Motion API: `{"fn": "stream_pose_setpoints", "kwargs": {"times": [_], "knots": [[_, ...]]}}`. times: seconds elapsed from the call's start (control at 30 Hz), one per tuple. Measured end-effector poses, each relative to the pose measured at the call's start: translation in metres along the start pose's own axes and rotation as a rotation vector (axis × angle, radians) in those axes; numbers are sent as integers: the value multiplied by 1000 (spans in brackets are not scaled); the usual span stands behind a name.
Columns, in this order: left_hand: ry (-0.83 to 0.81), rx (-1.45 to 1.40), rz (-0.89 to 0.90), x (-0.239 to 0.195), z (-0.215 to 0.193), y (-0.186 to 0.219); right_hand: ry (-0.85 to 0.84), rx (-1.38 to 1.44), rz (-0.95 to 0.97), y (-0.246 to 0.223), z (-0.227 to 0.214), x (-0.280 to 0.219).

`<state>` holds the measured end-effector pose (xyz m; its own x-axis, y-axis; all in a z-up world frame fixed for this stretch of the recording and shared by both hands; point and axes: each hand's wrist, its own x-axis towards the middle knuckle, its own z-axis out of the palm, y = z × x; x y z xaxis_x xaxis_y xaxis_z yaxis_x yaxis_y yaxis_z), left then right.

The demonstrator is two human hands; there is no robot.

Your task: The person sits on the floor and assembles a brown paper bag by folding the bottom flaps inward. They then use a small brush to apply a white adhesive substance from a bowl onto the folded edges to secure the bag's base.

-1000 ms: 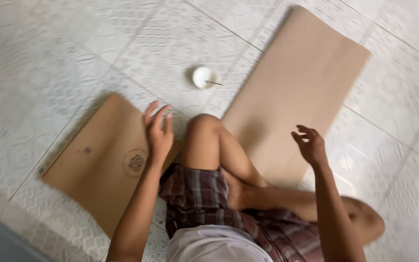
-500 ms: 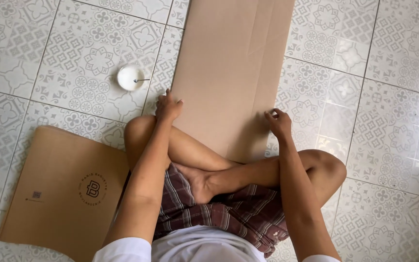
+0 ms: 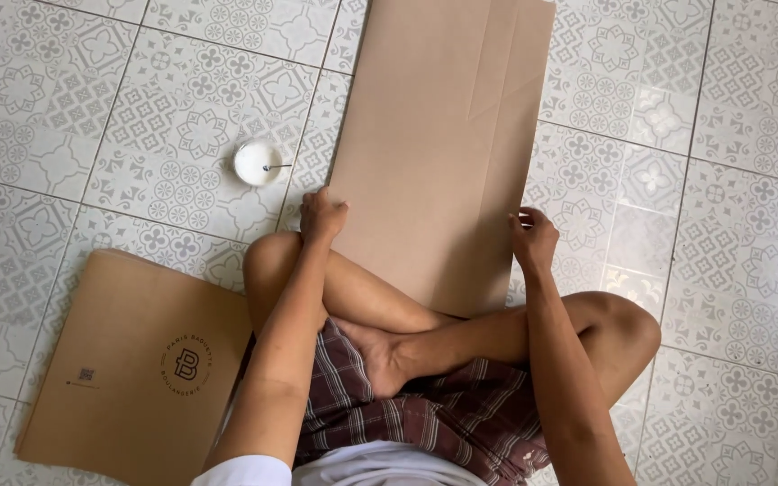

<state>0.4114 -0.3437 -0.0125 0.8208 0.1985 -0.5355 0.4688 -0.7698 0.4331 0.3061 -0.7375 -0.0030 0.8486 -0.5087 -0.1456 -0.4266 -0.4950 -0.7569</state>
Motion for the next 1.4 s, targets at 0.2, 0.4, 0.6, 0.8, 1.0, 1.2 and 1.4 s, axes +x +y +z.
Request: {"fn": "stream_pose_setpoints", "kwargs": {"times": [0.2,0.4,0.6,0.8,1.0,1.2,1.4], "knots": [[47,-73,17,-11,-3,2,-10,137,61,-12,-6,-10],[120,-91,44,-16,-4,2,15,151,102,-8,-9,-12],[84,-13,48,-37,-18,10,33,207,139,6,-6,-10],[95,-31,54,-26,-10,5,28,174,157,1,-5,-10],[103,-179,92,-19,-3,2,-63,221,143,-12,-10,-5],[126,-325,79,18,11,-13,-111,207,113,-9,-10,-3],[108,-301,55,54,32,-37,-105,40,205,11,-2,0]]}}
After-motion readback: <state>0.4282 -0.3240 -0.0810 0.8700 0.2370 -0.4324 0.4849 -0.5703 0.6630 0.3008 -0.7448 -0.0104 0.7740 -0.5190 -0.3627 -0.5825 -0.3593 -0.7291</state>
